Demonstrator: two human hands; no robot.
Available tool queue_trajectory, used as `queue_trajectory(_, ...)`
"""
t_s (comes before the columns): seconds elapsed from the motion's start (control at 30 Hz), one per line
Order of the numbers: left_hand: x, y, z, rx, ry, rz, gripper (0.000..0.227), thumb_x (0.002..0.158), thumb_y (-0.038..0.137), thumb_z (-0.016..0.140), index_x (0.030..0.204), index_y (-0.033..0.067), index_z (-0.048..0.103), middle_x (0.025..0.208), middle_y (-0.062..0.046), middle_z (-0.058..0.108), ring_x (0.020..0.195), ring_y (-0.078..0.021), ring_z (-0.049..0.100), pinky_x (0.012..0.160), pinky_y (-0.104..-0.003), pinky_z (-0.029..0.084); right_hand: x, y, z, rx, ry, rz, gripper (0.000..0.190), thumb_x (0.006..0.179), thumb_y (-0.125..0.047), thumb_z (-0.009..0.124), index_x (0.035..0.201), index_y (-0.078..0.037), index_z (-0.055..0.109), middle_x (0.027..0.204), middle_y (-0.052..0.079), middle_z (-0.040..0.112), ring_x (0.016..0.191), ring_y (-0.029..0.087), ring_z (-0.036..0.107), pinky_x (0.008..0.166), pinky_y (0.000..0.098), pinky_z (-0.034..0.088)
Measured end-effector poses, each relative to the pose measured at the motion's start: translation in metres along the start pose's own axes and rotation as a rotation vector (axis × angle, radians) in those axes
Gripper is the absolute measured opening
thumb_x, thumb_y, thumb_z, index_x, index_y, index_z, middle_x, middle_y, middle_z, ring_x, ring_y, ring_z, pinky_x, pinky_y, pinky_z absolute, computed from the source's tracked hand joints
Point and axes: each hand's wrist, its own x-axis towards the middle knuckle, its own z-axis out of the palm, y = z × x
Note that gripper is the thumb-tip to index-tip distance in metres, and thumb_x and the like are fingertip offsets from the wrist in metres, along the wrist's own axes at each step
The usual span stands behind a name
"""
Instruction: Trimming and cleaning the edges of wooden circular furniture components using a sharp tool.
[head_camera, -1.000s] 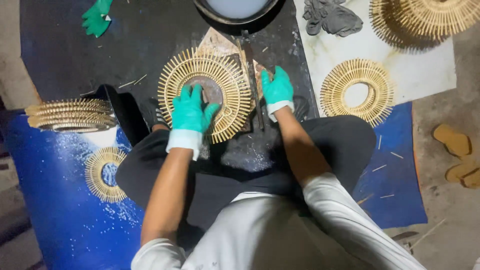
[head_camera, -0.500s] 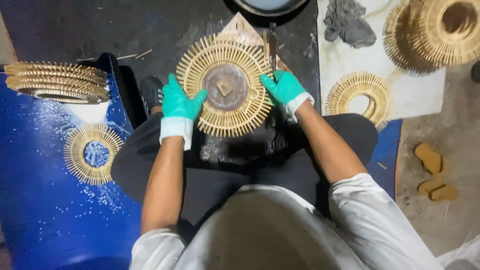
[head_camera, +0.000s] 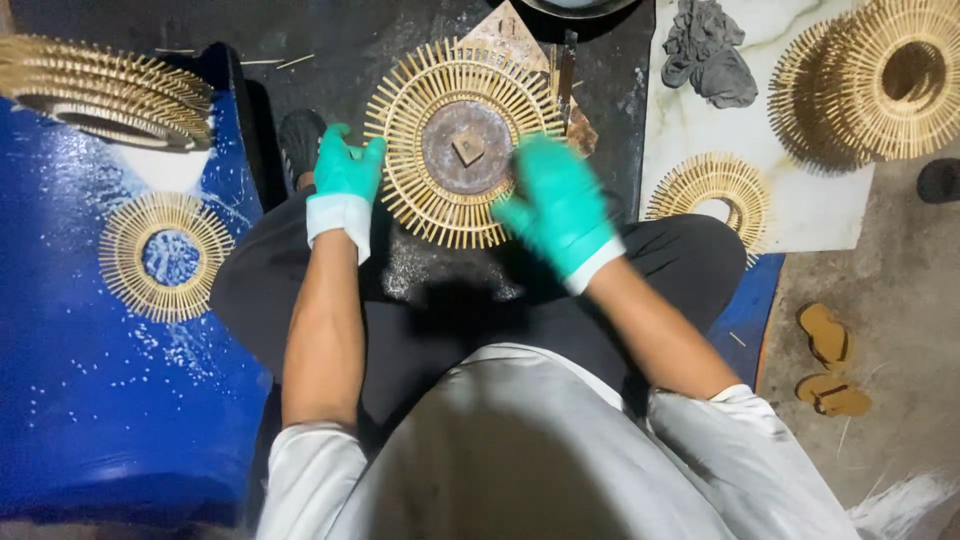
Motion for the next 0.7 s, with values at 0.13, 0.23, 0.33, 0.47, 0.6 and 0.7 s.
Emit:
queue_trajectory(0.13,-0.010,0.049,-0.022,-0.383,-0.061,-0.081,0.058,0.092,0.017,0.078,0.139,0.0003,0.049,0.090,-0.005,0.072,0.076,-0.0154,0.070,0.067,-0.031,0.056,-0.030,-0.004,0.062,-0.399,0.186,-0.603,0.084,0.063,-0.038,0.078,0.135,-0.001,0.054,0.132,0.027,0.056,0.113,0.047,0.057,0.094,0.0539,0.050)
queue_trajectory(0.23,-0.029,0.098,-0.045,-0.673,-0.124,-0.200,0.056,0.092,0.018,0.075,0.139,0.0012,0.050,0.092,-0.005,0.071,0.070,-0.0152,0.067,0.057,-0.032,0.054,-0.035,0.012,0.070,-0.458,0.279,-0.622,0.072,0.072,-0.018,0.074,0.140,-0.006,0.054,0.138,0.026,0.055,0.117,0.044,0.058,0.098,0.0507,0.051)
queue_trajectory(0.33,-0.036,0.101,-0.050,-0.953,-0.191,-0.215,0.058,0.094,0.022,0.074,0.142,0.0012,0.050,0.097,-0.009,0.068,0.067,-0.0166,0.062,0.054,-0.031,0.052,-0.033,0.017,0.029,-0.436,0.278,-0.582,0.062,0.088,0.005,0.068,0.147,-0.007,0.051,0.145,0.023,0.055,0.127,0.040,0.059,0.108,0.0470,0.051)
queue_trajectory(0.47,-0.020,0.067,-0.027,-1.021,-0.203,0.119,0.071,0.100,0.022,0.081,0.154,0.0033,0.039,0.124,-0.014,0.060,0.091,-0.0160,0.060,0.080,-0.030,0.055,-0.029,0.009,-0.052,-0.198,0.489,-0.514,0.062,0.088,0.019,0.056,0.146,-0.003,0.058,0.145,0.019,0.063,0.137,0.035,0.060,0.118,0.0443,0.051)
queue_trajectory(0.6,-0.042,0.080,-0.046,-0.822,-0.170,0.290,0.079,0.101,0.020,0.084,0.161,0.0050,0.034,0.146,-0.013,0.051,0.116,-0.0152,0.060,0.102,-0.031,0.056,-0.023,0.019,-0.088,0.281,0.505,-0.424,0.029,0.112,0.008,0.063,0.139,-0.002,0.066,0.137,0.017,0.070,0.124,0.027,0.070,0.111,0.0385,0.059)
queue_trajectory(0.7,-0.056,0.091,-0.058,-0.932,-0.287,0.262,0.083,0.094,0.015,0.082,0.159,0.0063,0.032,0.144,-0.011,0.049,0.115,-0.0157,0.059,0.095,-0.032,0.055,-0.011,0.036,-0.081,0.691,0.351,-0.072,0.024,0.110,-0.004,0.063,0.133,-0.003,0.070,0.111,0.006,0.074,0.095,0.014,0.069,0.087,0.0295,0.058)
